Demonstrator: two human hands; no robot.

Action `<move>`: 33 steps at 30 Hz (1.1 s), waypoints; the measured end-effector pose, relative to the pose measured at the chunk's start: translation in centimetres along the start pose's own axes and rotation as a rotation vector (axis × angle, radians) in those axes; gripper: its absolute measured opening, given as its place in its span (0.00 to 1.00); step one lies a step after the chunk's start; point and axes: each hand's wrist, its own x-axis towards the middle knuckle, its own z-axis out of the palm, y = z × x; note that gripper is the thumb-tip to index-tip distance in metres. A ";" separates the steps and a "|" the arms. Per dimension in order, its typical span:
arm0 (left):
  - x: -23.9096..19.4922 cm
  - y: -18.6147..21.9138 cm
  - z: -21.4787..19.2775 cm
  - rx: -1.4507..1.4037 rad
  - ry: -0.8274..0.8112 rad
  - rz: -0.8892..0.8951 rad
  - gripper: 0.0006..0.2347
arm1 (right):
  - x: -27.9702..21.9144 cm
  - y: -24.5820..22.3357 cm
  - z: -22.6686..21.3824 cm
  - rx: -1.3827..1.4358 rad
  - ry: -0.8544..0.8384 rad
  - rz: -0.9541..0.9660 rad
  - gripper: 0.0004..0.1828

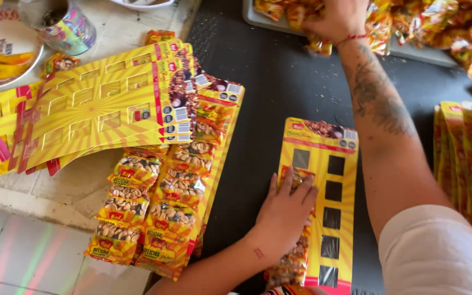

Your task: The person places small snack packets into the slots of yellow cardboard backing cards. They pick up packets from a tray, insert them into the card, and then stack the completed cards on the table.

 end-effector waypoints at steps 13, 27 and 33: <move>0.0 -0.3 -3.7 0.090 -0.201 0.095 0.44 | -18.0 1.6 -11.0 0.462 0.005 0.058 0.31; 3.2 -3.0 -2.7 -1.279 0.350 0.061 0.30 | -24.5 -12.5 -30.3 1.962 -0.030 0.749 0.09; 4.6 -5.0 -0.4 -1.712 0.265 -0.237 0.26 | -25.8 -14.0 -32.5 1.332 0.143 0.314 0.10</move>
